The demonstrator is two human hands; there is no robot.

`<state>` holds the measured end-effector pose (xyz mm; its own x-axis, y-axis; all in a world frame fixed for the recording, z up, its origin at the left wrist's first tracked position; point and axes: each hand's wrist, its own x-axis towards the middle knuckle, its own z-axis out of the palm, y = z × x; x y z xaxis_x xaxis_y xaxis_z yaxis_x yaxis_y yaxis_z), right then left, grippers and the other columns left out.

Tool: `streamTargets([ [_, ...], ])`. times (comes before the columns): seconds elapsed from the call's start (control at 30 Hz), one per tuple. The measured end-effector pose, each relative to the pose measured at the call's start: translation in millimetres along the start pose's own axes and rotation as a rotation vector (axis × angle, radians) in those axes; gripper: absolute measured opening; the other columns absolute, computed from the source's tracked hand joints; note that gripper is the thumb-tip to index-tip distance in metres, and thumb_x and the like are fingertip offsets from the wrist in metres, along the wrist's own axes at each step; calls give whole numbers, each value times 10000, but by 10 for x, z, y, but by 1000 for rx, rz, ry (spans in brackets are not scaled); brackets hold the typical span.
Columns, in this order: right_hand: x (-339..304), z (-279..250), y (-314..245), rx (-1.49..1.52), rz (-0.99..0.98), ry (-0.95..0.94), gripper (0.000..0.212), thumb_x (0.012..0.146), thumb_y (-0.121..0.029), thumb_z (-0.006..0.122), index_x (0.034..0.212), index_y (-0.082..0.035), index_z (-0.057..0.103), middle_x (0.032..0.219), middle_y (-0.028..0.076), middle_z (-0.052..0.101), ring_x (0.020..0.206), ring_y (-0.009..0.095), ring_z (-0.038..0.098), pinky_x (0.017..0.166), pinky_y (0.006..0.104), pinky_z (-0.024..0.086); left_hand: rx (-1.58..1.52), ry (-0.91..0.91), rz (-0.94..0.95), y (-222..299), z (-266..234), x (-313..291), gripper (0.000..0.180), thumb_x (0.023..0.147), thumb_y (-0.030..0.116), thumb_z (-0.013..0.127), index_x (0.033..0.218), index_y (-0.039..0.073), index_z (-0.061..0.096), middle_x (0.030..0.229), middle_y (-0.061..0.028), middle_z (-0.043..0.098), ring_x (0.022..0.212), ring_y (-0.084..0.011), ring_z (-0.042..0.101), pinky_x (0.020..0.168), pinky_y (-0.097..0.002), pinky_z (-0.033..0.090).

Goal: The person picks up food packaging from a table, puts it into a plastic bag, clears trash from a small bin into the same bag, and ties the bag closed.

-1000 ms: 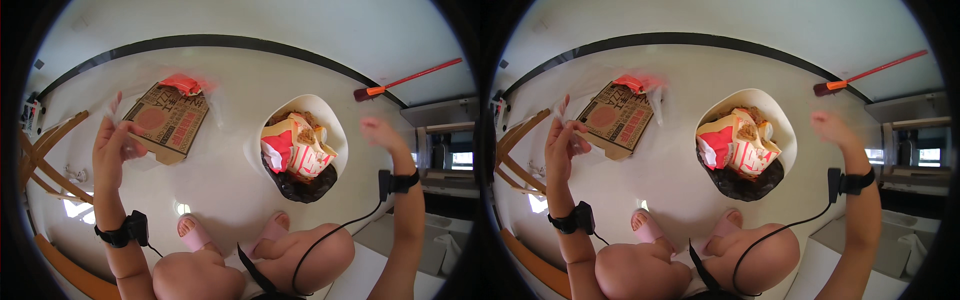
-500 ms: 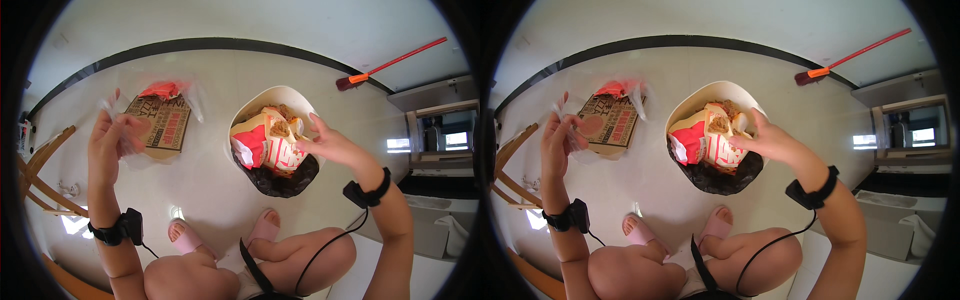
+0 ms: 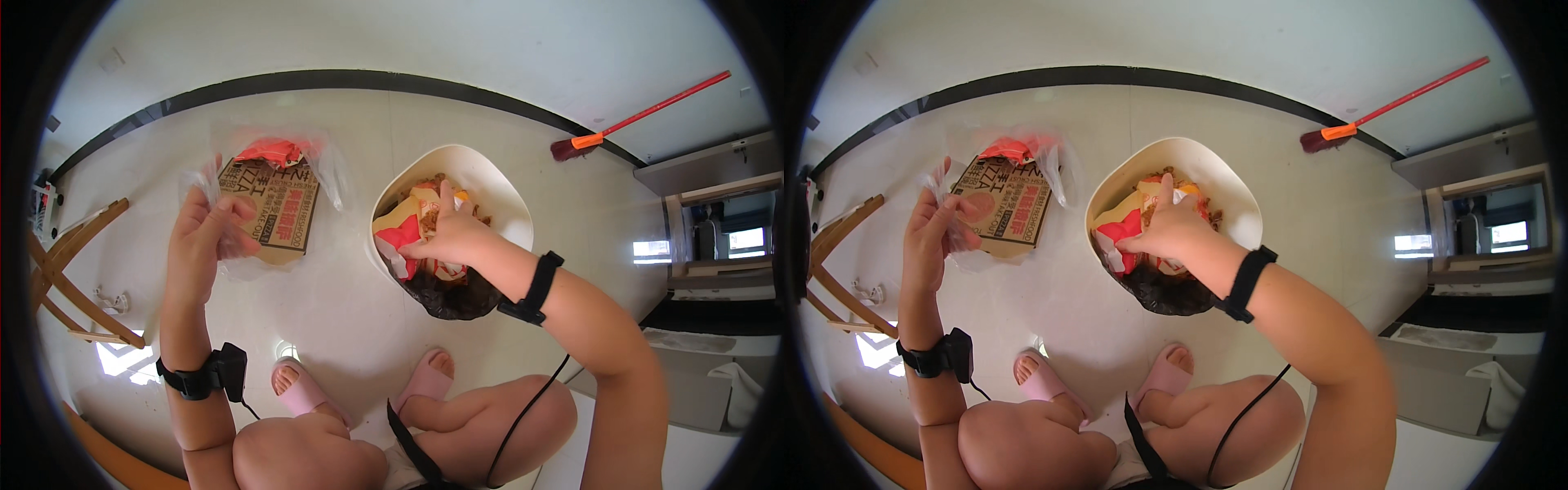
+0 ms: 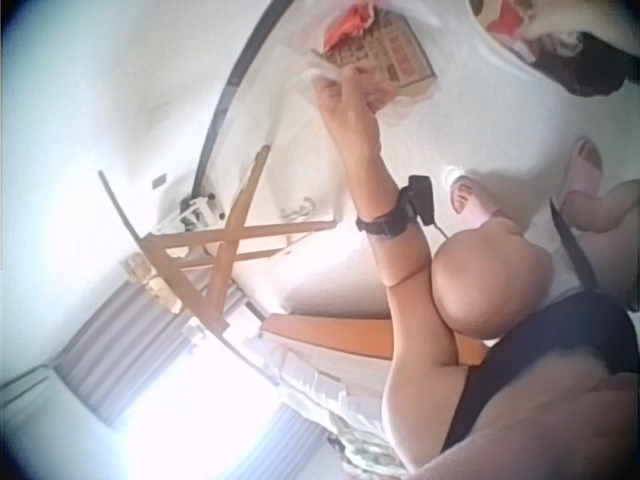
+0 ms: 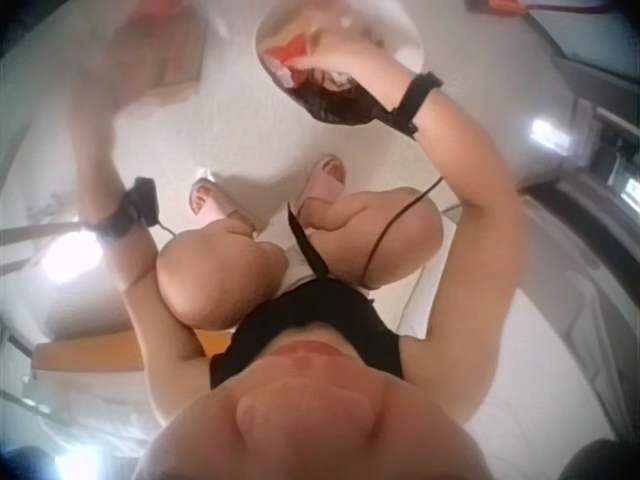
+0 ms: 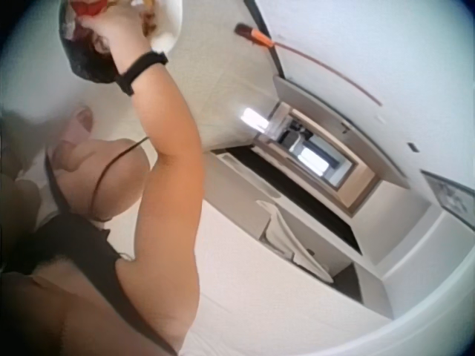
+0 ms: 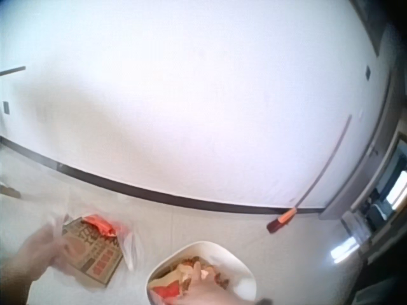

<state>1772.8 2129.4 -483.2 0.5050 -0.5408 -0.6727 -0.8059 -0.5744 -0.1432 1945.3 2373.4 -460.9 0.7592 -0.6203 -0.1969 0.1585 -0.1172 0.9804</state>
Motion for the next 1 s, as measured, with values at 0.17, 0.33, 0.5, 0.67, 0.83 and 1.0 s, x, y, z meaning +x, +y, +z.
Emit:
streamTargets([
  [0.17, 118, 192, -191, -102, 75, -1, 1159, 571, -340, 750, 1349, 2, -38, 1267, 353, 232, 1067, 369, 479, 881, 343, 406, -9, 10, 17, -34, -19, 10, 477, 874, 179, 443, 1303, 35, 293, 807, -9, 567, 528, -59, 541, 506, -177, 463],
  [0.33, 106, 291, -173, -136, -43, 56, 870, 652, -104, 662, 1350, -72, 143, 1257, 234, 323, 1044, 364, 484, 864, 371, 419, 6, 61, 44, -55, -132, -44, 471, 877, 184, 444, 1302, 37, 305, 788, 0, 567, 523, -53, 534, 503, -173, 454],
  [0.5, 90, 179, 264, -20, -200, 225, 667, 628, -31, 660, 1228, -83, 373, 1186, 191, 410, 1070, 338, 464, 881, 375, 398, -26, 80, 46, -55, -141, -68, 491, 872, 190, 452, 1310, 35, 294, 781, 7, 568, 525, -50, 530, 500, -169, 444],
  [0.67, -169, -71, 436, 212, -315, 232, 510, 629, 52, 571, 1107, -87, 458, 1008, 165, 540, 935, 320, 533, 800, 337, 432, -39, 57, 57, -107, -171, -64, 498, 872, 188, 447, 1315, 32, 280, 788, -1, 567, 539, -52, 528, 500, -168, 440],
  [0.83, -402, -349, 866, 590, -472, 193, 551, 632, 138, 463, 1126, -103, 431, 1012, 45, 523, 913, 127, 522, 728, 248, 451, -29, 62, 78, -108, -151, -39, 499, 873, 184, 439, 1314, 22, 271, 788, -10, 564, 546, -59, 526, 499, -168, 437],
  [1.0, -912, -819, 867, 557, -493, 236, 576, 602, 153, 367, 1130, -74, 417, 1083, 40, 460, 971, 129, 492, 792, 240, 424, 18, 12, 47, -48, -183, -54, 494, 873, 174, 429, 1316, 24, 269, 743, -19, 557, 542, -66, 525, 501, -168, 433],
])
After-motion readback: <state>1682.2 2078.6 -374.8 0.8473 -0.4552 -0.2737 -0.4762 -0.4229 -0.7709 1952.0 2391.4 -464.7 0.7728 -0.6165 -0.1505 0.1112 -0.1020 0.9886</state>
